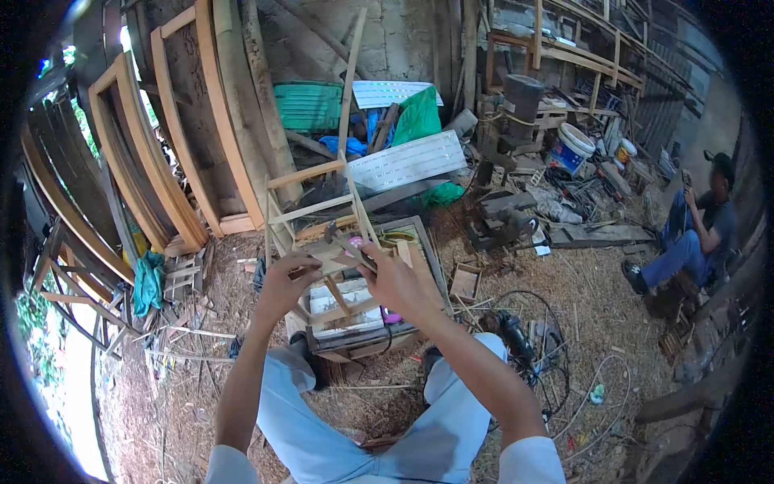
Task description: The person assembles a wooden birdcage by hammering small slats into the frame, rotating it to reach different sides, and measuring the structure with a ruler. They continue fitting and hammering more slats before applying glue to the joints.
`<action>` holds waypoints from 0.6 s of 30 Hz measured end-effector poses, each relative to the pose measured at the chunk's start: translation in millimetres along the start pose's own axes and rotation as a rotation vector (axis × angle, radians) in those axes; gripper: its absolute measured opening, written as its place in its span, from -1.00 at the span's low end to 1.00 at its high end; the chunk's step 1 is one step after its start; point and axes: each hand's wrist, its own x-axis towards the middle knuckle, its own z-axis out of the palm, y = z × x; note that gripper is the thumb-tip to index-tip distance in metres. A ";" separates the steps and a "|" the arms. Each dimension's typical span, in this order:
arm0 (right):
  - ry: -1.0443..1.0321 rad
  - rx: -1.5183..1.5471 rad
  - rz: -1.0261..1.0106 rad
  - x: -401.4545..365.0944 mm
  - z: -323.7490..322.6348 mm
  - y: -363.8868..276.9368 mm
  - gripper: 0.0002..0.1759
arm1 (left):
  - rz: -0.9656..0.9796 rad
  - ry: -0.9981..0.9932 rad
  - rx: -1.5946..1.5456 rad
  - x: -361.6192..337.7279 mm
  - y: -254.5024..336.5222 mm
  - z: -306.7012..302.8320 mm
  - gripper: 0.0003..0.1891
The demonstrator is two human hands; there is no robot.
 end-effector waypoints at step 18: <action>-0.258 -0.005 -0.063 4.2 -48.6 -50.1 -0.72 | 0.170 0.206 0.554 -14.6 -14.3 13.1 -0.81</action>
